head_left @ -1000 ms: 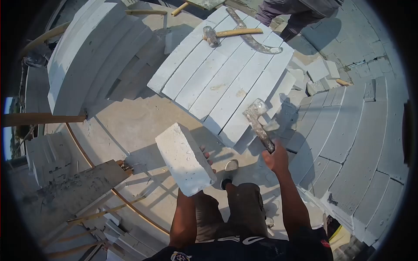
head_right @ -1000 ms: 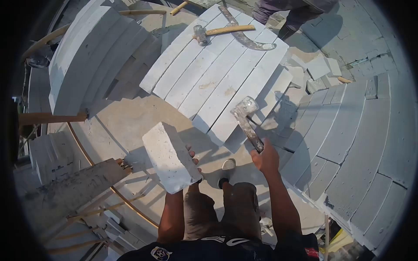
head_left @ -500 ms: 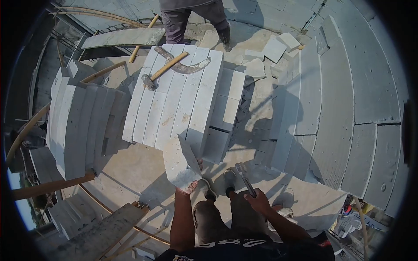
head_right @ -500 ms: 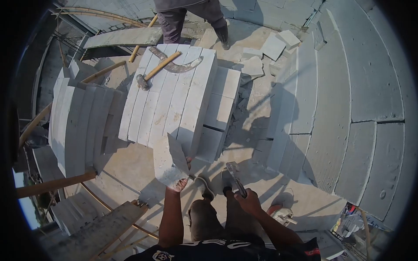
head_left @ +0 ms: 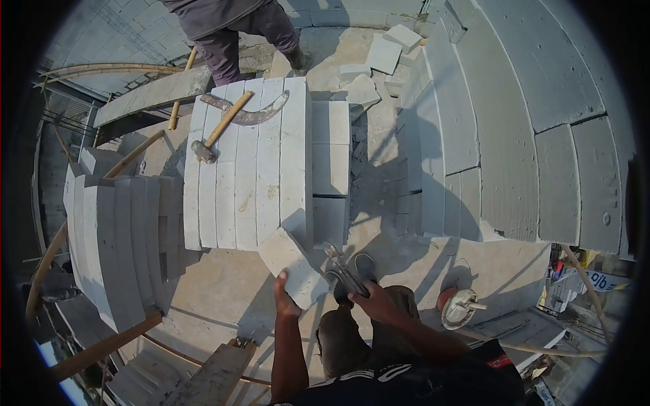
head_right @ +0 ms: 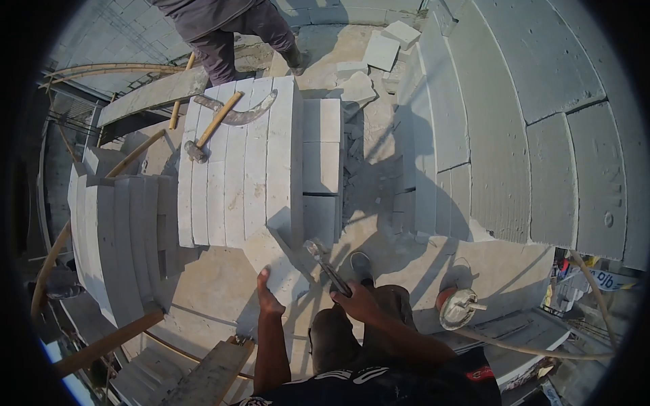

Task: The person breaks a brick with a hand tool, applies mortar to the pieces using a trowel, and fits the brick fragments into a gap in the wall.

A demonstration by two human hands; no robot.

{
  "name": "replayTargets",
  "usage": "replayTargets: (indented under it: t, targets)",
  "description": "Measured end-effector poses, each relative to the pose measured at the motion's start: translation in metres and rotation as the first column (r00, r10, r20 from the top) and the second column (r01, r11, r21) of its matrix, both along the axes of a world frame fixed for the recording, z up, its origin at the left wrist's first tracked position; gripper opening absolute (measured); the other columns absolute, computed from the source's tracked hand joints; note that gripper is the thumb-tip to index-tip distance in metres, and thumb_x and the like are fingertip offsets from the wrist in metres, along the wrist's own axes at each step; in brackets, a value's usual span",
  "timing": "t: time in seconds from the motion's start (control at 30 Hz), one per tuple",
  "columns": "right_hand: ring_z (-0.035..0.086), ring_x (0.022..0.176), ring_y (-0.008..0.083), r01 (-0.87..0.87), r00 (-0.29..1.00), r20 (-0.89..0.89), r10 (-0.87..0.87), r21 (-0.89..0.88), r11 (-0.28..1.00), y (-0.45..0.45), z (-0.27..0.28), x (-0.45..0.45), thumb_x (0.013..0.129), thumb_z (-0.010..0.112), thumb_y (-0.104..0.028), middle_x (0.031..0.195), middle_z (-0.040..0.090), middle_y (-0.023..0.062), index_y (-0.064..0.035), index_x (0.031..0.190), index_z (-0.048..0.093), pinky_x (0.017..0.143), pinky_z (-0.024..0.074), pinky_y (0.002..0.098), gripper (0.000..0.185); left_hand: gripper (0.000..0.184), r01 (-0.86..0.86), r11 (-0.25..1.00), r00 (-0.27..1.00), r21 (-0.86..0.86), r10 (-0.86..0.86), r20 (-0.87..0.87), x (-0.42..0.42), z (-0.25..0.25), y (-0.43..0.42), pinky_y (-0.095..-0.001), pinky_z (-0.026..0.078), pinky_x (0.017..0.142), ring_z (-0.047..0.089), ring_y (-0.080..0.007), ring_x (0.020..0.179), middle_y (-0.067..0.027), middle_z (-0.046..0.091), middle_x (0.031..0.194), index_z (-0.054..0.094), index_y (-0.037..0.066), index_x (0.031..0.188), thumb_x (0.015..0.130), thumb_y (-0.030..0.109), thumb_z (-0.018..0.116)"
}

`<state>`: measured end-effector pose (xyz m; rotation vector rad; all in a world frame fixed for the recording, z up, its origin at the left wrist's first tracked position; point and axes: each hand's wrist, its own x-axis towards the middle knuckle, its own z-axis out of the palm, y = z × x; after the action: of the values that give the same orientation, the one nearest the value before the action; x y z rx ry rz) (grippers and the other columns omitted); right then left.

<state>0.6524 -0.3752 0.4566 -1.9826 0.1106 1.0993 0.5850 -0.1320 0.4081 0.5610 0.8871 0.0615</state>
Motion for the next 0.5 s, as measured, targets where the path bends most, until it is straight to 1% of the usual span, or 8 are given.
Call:
replayTargets:
  t: [0.07, 0.17, 0.2, 0.23, 0.3, 0.37, 0.43, 0.5]
  targets:
    - [0.065, 0.083, 0.0343, -0.032, 0.999, -0.034, 0.034, 0.053, 0.998, 0.012, 0.004, -0.007, 0.087, 0.067, -0.048, 0.084, 0.062, 0.0212, 0.0043, 0.098, 0.059, 0.075, 0.0479, 0.0428, 0.054, 0.069, -0.017, 0.998, 0.999, 0.067, 0.014, 0.042, 0.008, 0.007, 0.009, -0.0446, 0.052, 0.091, 0.063, -0.0302, 0.107, -0.0118, 0.062, 0.12, 0.048, 0.006, 0.136, 0.083, 0.047, 0.064]
    - [0.064, 0.083, 0.0369, -0.026, 1.0, 0.016, 0.025, 0.035, 0.999, 0.025, -0.002, -0.022, 0.087, 0.066, -0.046, 0.082, 0.061, 0.0225, 0.0038, 0.098, 0.057, 0.074, 0.0472, 0.0442, 0.052, 0.066, -0.068, 0.989, 0.985, 0.135, 0.045, 0.167, 0.033, 0.028, 0.029, -0.0451, 0.05, 0.094, 0.061, -0.0297, 0.111, -0.0121, 0.06, 0.121, 0.049, 0.005, 0.134, 0.086, 0.048, 0.06]
    - [0.064, 0.083, 0.0369, -0.027, 0.999, 0.018, 0.026, 0.04, 0.999, 0.029, -0.005, -0.027, 0.087, 0.066, -0.046, 0.082, 0.061, 0.0225, 0.0038, 0.098, 0.057, 0.074, 0.0472, 0.0442, 0.052, 0.066, -0.069, 0.981, 0.987, 0.184, 0.041, 0.154, 0.041, 0.03, 0.038, -0.0454, 0.049, 0.095, 0.06, -0.0298, 0.112, -0.0117, 0.06, 0.122, 0.048, 0.005, 0.135, 0.087, 0.049, 0.059]
    - [0.064, 0.08, 0.0304, 0.011, 0.998, 0.057, -0.012, 0.021, 1.0, 0.032, -0.007, -0.03, 0.087, 0.068, -0.044, 0.082, 0.062, 0.018, 0.0023, 0.1, 0.058, 0.073, 0.0475, 0.0409, 0.049, 0.066, -0.073, 0.97, 0.989, 0.232, 0.04, 0.145, 0.047, 0.032, 0.047, -0.0457, 0.048, 0.096, 0.06, -0.0299, 0.114, -0.0113, 0.059, 0.124, 0.048, 0.005, 0.135, 0.088, 0.05, 0.058]
    - [0.063, 0.077, 0.024, 0.046, 0.993, 0.104, -0.047, 0.008, 0.999, 0.039, -0.011, -0.032, 0.086, 0.07, -0.041, 0.081, 0.063, 0.0134, 0.0008, 0.103, 0.059, 0.071, 0.0479, 0.0375, 0.046, 0.066, -0.069, 0.981, 0.976, 0.183, 0.029, 0.214, 0.058, 0.014, 0.062, -0.043, 0.045, 0.1, 0.057, -0.0299, 0.12, -0.0145, 0.057, 0.13, 0.045, 0.002, 0.138, 0.089, 0.044, 0.061]
    - [0.063, 0.074, 0.0234, 0.098, 0.99, 0.099, -0.099, 0.014, 0.995, 0.042, -0.01, -0.033, 0.086, 0.07, -0.036, 0.078, 0.062, 0.0135, 0.0006, 0.1, 0.058, 0.069, 0.0478, 0.0374, 0.041, 0.066, -0.04, 0.853, 0.999, 0.52, 0.037, 0.016, 0.068, -0.004, 0.063, -0.0385, 0.042, 0.104, 0.054, -0.0283, 0.122, -0.017, 0.054, 0.134, 0.043, -0.002, 0.139, 0.091, 0.037, 0.063]
    - [0.063, 0.073, 0.0236, 0.114, 0.988, 0.107, -0.115, 0.016, 0.993, 0.045, -0.003, -0.032, 0.086, 0.07, -0.033, 0.077, 0.062, 0.0138, 0.0009, 0.101, 0.059, 0.069, 0.048, 0.0379, 0.039, 0.07, -0.056, 0.795, 0.996, 0.604, 0.086, -0.02, 0.076, -0.004, 0.058, -0.035, 0.039, 0.105, 0.052, -0.0264, 0.123, -0.0182, 0.052, 0.136, 0.041, -0.007, 0.141, 0.092, 0.036, 0.065]
    - [0.062, 0.072, 0.0238, 0.117, 0.987, 0.113, -0.117, 0.015, 0.993, 0.046, 0.011, -0.031, 0.086, 0.069, -0.031, 0.076, 0.062, 0.0142, 0.0013, 0.103, 0.059, 0.069, 0.0481, 0.0384, 0.037, 0.07, -0.105, 0.61, 0.931, 0.785, 0.337, -0.138, 0.076, -0.01, 0.058, -0.0346, 0.039, 0.104, 0.053, -0.0262, 0.12, -0.018, 0.054, 0.133, 0.044, -0.009, 0.139, 0.095, 0.043, 0.062]
